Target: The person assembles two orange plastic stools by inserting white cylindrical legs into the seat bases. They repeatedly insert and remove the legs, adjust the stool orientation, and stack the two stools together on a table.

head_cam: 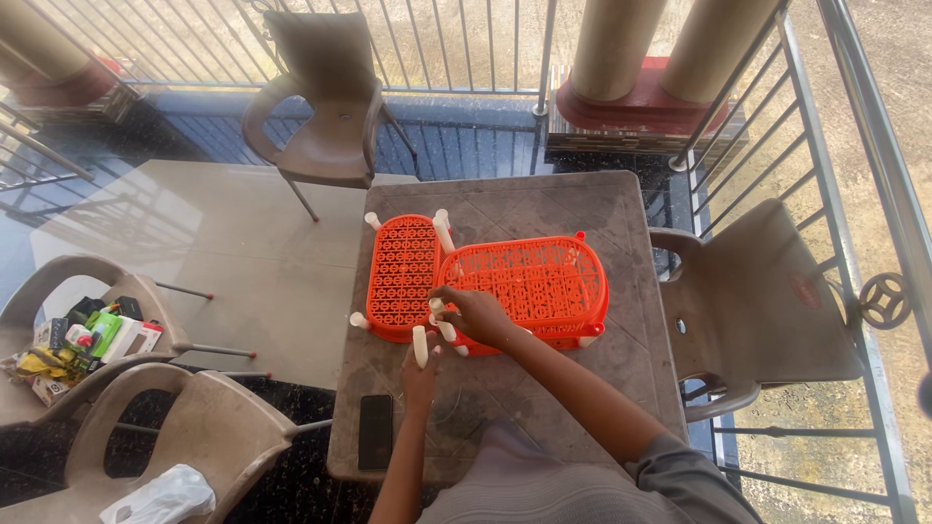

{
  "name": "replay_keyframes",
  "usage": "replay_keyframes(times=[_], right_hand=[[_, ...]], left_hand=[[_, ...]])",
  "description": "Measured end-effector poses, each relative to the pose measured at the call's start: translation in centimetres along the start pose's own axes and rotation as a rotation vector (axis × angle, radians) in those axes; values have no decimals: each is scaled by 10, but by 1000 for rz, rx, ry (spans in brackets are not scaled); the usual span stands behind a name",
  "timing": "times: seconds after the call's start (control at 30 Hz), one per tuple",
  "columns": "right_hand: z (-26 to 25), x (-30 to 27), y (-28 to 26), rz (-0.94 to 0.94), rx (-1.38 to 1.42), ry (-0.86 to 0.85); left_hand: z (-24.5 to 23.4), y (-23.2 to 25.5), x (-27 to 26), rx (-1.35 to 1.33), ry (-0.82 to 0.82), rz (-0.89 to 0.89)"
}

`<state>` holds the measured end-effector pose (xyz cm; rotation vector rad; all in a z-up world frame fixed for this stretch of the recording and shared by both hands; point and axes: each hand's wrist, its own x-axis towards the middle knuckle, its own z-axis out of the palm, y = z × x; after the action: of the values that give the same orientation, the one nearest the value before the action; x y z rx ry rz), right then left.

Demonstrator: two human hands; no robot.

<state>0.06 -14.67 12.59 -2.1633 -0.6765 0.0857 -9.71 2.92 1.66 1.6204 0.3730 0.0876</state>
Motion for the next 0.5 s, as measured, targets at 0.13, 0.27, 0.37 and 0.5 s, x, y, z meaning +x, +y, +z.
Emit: replay_keyframes(times=[0.13,0.27,0.37,0.5], right_hand=[[7,-4,8,105,-96,-34],[4,-9,11,109,-138,-50],[-2,-12,7,29,-176,-48],[-6,-9,0,26,-263,-118]], left_hand=[[4,-28,5,77,-60,-11],[6,-53,15,-21,-99,-7],[10,-61,20,-22,-109,-54],[12,-58,27,-1,-94,-67]])
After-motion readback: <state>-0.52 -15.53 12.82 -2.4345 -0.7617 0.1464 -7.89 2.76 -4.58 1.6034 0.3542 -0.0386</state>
